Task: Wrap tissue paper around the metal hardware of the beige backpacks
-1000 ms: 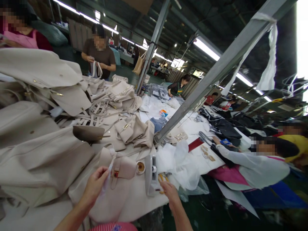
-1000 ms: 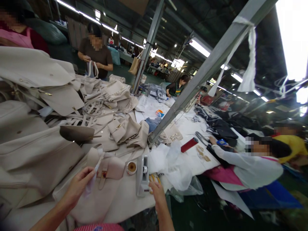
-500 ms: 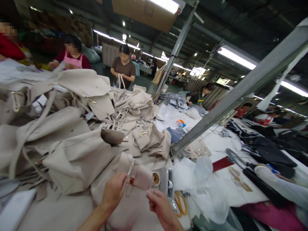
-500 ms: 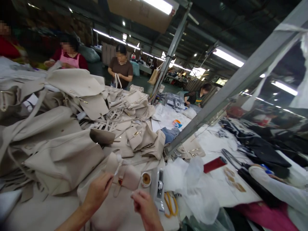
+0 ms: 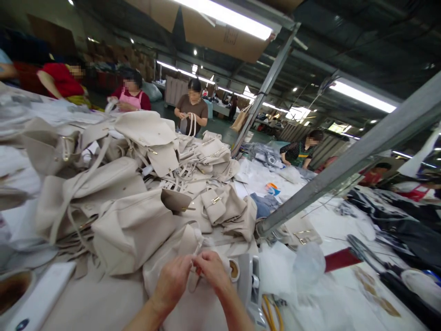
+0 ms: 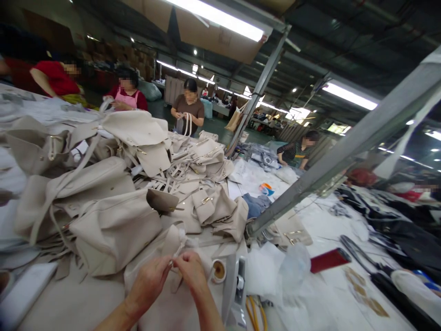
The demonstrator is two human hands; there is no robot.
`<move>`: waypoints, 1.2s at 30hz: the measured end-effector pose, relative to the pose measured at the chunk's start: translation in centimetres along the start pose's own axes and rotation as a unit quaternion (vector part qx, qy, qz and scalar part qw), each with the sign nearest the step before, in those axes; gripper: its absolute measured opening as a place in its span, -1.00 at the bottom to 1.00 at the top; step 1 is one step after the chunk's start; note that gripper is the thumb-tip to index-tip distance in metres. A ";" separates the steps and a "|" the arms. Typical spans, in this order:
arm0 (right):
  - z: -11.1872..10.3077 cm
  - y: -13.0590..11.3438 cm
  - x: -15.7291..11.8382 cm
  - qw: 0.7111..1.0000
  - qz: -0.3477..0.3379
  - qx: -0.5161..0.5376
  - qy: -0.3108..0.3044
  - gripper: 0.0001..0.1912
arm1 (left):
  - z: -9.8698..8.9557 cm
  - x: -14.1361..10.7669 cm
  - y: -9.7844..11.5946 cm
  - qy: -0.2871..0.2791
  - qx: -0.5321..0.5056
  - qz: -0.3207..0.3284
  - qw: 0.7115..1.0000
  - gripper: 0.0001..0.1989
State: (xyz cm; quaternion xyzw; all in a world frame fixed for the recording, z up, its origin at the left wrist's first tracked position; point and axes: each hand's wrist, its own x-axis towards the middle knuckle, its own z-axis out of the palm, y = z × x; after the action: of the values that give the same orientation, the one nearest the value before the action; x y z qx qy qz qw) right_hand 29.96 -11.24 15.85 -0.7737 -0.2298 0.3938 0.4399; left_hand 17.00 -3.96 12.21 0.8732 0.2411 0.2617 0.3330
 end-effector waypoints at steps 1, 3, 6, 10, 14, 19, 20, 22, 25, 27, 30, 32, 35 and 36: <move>0.0 0.1 -0.1 1.000 0.001 0.008 -0.005 -0.79 | -0.2 0.1 0.3 -0.001 -0.043 -0.029 0.999 -0.79; -0.1 0.2 -0.5 0.999 0.008 0.031 -0.018 -0.78 | -0.7 0.5 0.9 -0.010 -0.127 -0.098 0.987 -0.81; 0.0 0.7 -1.1 0.997 0.022 0.073 -0.031 -0.78 | -1.0 1.0 1.6 -0.024 -0.272 -0.211 0.939 -0.85; 0.9 1.5 -1.5 0.992 0.017 0.122 -0.027 -0.72 | -0.5 0.9 1.6 -0.025 -0.432 -0.325 0.841 -0.83; 2.1 1.9 -1.5 0.970 -0.027 0.237 -0.050 -0.48 | 0.0 0.2 1.6 -0.001 -0.512 -0.397 0.762 -0.75; 2.9 2.0 -1.8 0.898 0.013 0.434 -0.070 -0.49 | -0.2 -0.1 1.8 -0.012 -0.562 -0.429 0.707 -0.67; 3.0 2.1 -1.9 0.882 0.022 0.464 -0.083 -0.49 | -0.3 -0.1 1.8 -0.021 -0.574 -0.435 0.694 -0.69; 3.1 2.4 -2.0 0.855 0.023 0.505 -0.117 -0.51 | -0.5 -0.1 1.7 -0.041 -0.594 -0.445 0.670 -0.74; 3.4 3.0 -1.7 0.841 0.005 0.523 -0.139 -0.55 | -0.5 -0.3 1.5 -0.062 -0.606 -0.456 0.649 -0.76; 3.6 3.3 -1.3 0.858 0.001 0.497 -0.131 -0.54 | -0.2 -0.6 1.4 -0.058 -0.604 -0.457 0.651 -0.73; 3.6 3.4 -1.1 0.903 -0.008 0.416 -0.106 -0.48 | 0.3 -0.9 1.3 -0.026 -0.589 -0.434 0.681 -0.64; 3.1 3.5 -1.4 0.917 -0.022 0.385 -0.098 -0.43 | 0.5 -0.9 1.1 -0.006 -0.561 -0.396 0.727 -0.59; 1.7 4.1 -2.2 0.929 -0.025 0.362 -0.075 -0.34 | 0.4 -0.8 1.0 -0.011 -0.519 -0.353 0.778 -0.56; 1.0 4.4 -2.4 0.940 -0.027 0.337 -0.045 -0.33 | 0.3 -0.8 0.9 -0.018 -0.515 -0.351 0.782 -0.55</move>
State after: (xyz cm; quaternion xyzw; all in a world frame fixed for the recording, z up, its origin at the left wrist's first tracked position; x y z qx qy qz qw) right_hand 27.80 -14.69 12.77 -0.5553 -0.1240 0.4706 0.6743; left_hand 16.78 -5.19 12.46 0.4314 0.3539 0.1958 0.8064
